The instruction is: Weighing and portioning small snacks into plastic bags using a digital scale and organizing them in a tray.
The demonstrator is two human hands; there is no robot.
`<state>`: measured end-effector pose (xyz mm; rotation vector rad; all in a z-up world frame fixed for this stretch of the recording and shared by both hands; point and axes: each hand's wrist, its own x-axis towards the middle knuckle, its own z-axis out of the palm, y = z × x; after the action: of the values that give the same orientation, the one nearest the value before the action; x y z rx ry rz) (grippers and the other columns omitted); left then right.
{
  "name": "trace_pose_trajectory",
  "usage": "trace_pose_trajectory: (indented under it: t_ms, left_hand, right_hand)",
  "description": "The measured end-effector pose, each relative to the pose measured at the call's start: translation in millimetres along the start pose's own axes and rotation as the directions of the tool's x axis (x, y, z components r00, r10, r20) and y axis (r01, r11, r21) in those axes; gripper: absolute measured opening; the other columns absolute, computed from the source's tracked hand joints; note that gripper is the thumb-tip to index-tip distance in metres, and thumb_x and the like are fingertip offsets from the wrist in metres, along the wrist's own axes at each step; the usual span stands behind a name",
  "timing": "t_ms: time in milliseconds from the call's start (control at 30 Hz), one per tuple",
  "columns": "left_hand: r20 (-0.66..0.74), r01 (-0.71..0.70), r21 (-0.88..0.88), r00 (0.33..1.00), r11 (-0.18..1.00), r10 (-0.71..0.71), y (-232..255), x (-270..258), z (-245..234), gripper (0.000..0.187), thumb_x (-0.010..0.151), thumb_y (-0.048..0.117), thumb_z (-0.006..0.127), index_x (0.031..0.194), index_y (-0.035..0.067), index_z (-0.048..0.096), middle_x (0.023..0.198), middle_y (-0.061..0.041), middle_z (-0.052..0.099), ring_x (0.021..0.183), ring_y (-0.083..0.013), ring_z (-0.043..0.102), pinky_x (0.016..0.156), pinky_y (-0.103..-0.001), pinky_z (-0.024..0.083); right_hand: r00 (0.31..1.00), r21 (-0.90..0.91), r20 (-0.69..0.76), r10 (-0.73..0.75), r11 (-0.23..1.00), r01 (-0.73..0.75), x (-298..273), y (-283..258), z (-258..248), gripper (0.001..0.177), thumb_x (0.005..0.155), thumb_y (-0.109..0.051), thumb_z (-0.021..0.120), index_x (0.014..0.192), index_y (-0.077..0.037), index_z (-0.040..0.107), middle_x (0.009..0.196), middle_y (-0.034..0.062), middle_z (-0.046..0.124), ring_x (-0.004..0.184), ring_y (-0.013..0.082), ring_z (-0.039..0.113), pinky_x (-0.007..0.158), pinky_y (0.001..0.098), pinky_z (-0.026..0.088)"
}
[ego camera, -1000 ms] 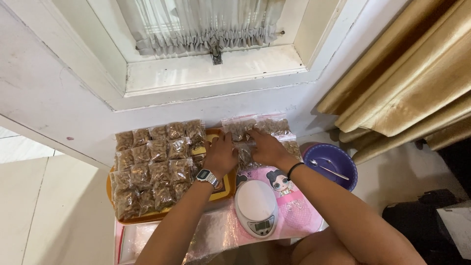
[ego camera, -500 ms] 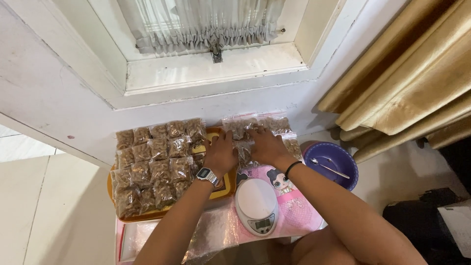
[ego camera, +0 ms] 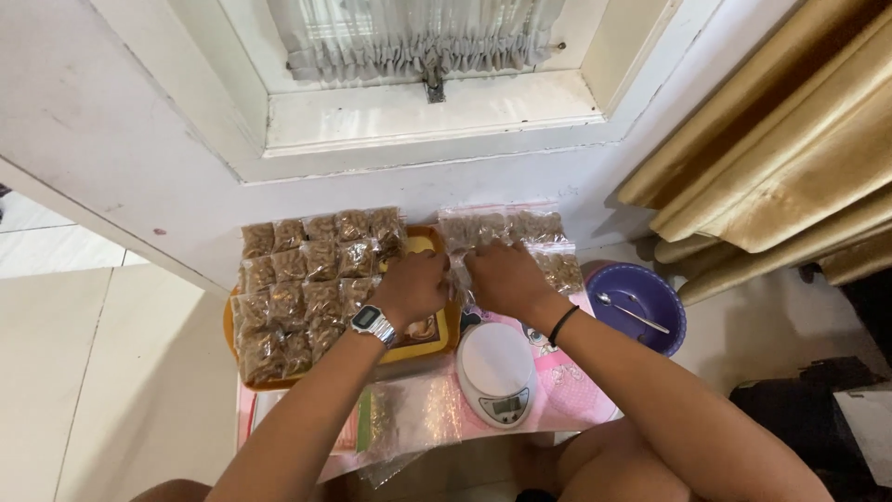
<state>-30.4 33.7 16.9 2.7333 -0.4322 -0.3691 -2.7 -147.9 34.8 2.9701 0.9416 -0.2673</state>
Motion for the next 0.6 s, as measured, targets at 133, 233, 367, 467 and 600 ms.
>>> trace_pose_trajectory:
  t_ms: [133,233,367,467,600]
  left_hand:
    - [0.041,-0.066,0.025,0.997,0.998,0.064,-5,-23,-23,0.037,0.099,0.027,0.046,0.124,0.006,0.063,0.114,-0.017,0.070,0.105,-0.0407,0.068,0.091,-0.056,0.049]
    - [0.063,-0.057,0.024,0.996,0.998,0.056,-1,-44,-42,0.036,0.099,0.024,0.046,0.124,0.009,0.065,0.113,-0.017,0.071,0.109,-0.0390,0.069,0.089,-0.052,0.053]
    - [0.102,-0.073,0.062,0.993,0.995,0.067,3,-63,-54,0.034,0.100,0.027,0.047,0.123,0.011,0.067,0.113,-0.017,0.071,0.108,-0.0377,0.070,0.088,-0.050,0.055]
    - [0.109,-0.112,0.048,0.988,0.993,0.106,14,-79,-67,0.032,0.101,0.025,0.049,0.123,0.011,0.067,0.114,-0.017,0.071,0.109,-0.0376,0.070,0.089,-0.049,0.056]
    - [0.121,-0.132,-0.012,0.984,0.991,0.132,28,-100,-79,0.031,0.099,0.024,0.050,0.123,0.012,0.067,0.113,-0.019,0.071,0.108,-0.0393,0.069,0.090,-0.052,0.056]
  right_hand:
    - [0.982,0.230,0.158,-0.106,0.971,0.068,-26,-46,-26,0.028,0.087,-0.019,0.054,0.099,-0.003,0.073,0.097,0.0247,0.074,0.097,0.0440,0.071,0.081,0.0620,0.055]
    - [0.904,0.230,0.317,-0.285,0.948,0.218,-31,-52,5,0.026,0.089,-0.018,0.058,0.097,-0.002,0.076,0.093,0.0272,0.074,0.092,0.0484,0.072,0.078,0.0595,0.057]
    - [0.812,0.265,0.402,-0.423,0.903,0.339,-45,-73,13,0.026,0.092,-0.024,0.062,0.106,-0.005,0.073,0.098,0.0258,0.073,0.094,0.0476,0.071,0.082,0.0571,0.057]
    - [0.782,0.224,0.429,-0.453,0.892,0.394,-54,-93,5,0.029,0.094,-0.027,0.066,0.112,-0.005,0.070,0.102,0.0264,0.072,0.096,0.0468,0.071,0.083,0.0565,0.057]
    - [0.811,0.108,0.338,-0.477,0.876,0.470,-58,-118,45,0.030,0.094,-0.032,0.067,0.117,-0.013,0.066,0.092,0.0158,0.072,0.086,0.0368,0.073,0.074,0.0515,0.057]
